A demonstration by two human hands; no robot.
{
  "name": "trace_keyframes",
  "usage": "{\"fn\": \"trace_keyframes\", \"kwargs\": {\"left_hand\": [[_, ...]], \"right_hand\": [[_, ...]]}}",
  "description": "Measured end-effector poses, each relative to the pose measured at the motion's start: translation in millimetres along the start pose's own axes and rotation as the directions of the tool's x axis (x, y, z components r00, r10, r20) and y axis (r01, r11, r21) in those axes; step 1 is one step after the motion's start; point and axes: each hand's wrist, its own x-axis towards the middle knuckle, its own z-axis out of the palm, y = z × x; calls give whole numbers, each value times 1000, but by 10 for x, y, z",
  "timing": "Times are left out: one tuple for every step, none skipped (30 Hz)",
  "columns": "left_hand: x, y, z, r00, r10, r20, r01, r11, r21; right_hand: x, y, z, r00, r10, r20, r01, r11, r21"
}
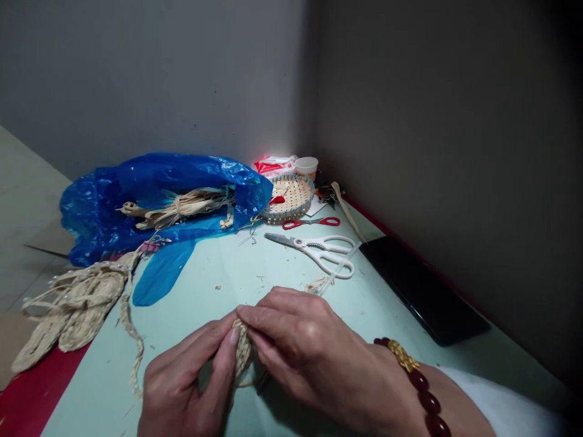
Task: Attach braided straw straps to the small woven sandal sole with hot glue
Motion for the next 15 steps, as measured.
{"fn": "trace_keyframes", "kwargs": {"left_hand": [[-9,24,21,1000,-19,-16,19,1000,-5],[-19,47,43,998,-48,-39,47,999,-16],[-29,66,62,994,-86,-67,84,996,-31],[-35,79,75,988,-126,-93,122,991,-51],[-38,85,81,984,-150,-100,143,987,-79],[-34,83,77,982,-168,-81,158,980,-118],[-26,77,65,981,-192,-32,184,968,-170],[-12,70,47,969,-246,29,245,941,-231],[6,64,24,938,-329,105,345,891,-294],[26,62,1,873,-457,169,487,801,-350],[46,65,-21,786,-576,224,613,683,-397],[65,70,-38,699,-663,269,700,558,-445],[83,78,-51,639,-707,302,739,457,-494],[98,86,-60,614,-719,326,747,394,-536],[110,93,-65,617,-708,344,737,366,-568]], "right_hand": [[-3,4,8,1000,-3,-1,3,1000,-8],[-6,8,15,1000,-3,-4,3,1000,-11],[-9,13,21,1000,-4,-8,4,1000,-8],[-9,17,24,1000,-9,-9,9,1000,1],[-7,21,21,1000,-12,-11,13,1000,14],[-3,24,13,1000,-15,-16,16,1000,27],[4,28,-1,1000,-11,-24,11,999,41],[15,33,-21,999,-3,-40,6,998,57],[28,41,-46,998,5,-59,0,997,77],[42,53,-73,997,20,-80,-12,995,95],[58,70,-102,993,37,-109,-25,994,109],[73,90,-129,989,53,-138,-37,992,120],[87,112,-153,984,71,-162,-51,991,125],[99,135,-171,980,83,-183,-60,990,126],[108,156,-182,976,94,-197,-71,990,123]]}}
